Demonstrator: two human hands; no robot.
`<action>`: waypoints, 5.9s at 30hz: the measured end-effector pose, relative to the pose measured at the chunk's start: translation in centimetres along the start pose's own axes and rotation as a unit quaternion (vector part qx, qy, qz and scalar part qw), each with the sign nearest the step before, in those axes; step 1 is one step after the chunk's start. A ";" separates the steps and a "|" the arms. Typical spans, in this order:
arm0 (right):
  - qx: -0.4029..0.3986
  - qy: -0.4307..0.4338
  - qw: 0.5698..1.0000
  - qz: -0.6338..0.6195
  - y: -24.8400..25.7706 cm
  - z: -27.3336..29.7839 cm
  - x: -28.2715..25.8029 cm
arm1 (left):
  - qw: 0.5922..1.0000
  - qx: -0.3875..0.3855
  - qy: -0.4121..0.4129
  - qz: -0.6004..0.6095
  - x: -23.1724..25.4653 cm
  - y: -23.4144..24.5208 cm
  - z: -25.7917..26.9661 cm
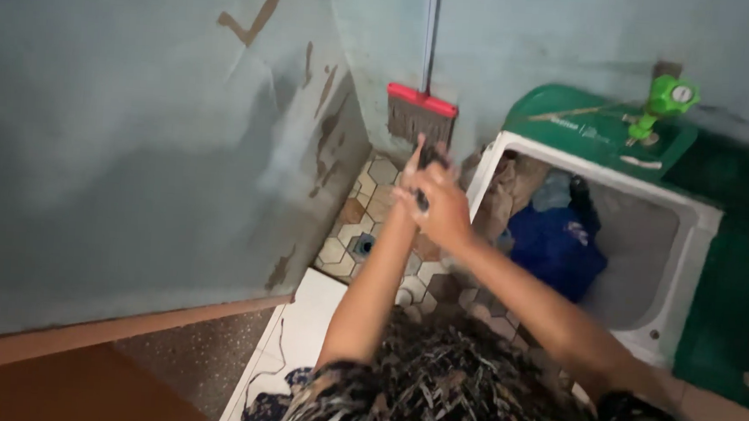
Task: Washing clothes by hand using detergent in a small washing tub.
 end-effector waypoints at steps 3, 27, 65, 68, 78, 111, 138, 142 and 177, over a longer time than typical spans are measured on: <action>-0.115 -0.123 0.986 0.019 -1.4 1.0 4.4 | 0.996 0.069 -0.044 0.046 -2.3 3.5 -1.0; -0.134 -0.086 0.982 0.100 2.0 -0.4 12.2 | 0.988 0.146 -0.024 -0.038 -3.5 3.4 -7.2; -0.193 -0.392 0.896 -0.085 2.3 -3.0 16.4 | 0.981 -0.094 0.059 -0.160 -2.0 -1.7 -2.7; -0.265 -0.486 0.743 -0.376 2.5 -3.3 12.8 | 0.970 -0.170 0.075 -0.157 -1.6 -2.2 -1.8; -0.289 -0.349 0.799 -0.394 2.9 -5.9 9.4 | 0.977 -0.119 0.069 -0.163 -0.7 -4.6 -1.2; -0.151 -0.416 0.845 -0.300 13.1 -1.2 11.0 | 0.904 -0.079 -0.211 -0.363 3.8 -7.1 -1.8; 0.129 -0.624 0.746 -0.196 26.2 16.4 28.3 | 0.699 -0.109 -0.334 -0.623 -14.8 -7.7 -10.4; 0.241 -0.637 0.663 -0.311 27.3 16.8 34.5 | 0.797 -0.149 -0.091 -0.578 -16.9 -6.5 -9.6; 0.208 -0.301 0.931 0.013 24.3 8.4 10.0 | 0.976 -0.087 -0.111 -0.164 -21.8 -11.5 -11.7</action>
Point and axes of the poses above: each hand's wrist, its own z-axis away from the middle knuckle, its own y-axis out of the back of the hand, x = y × z, the point moved 7 cm from there along -z, towards the middle knuckle, and after that the axes turned 12 degrees about -z, right-handed, at the moved point
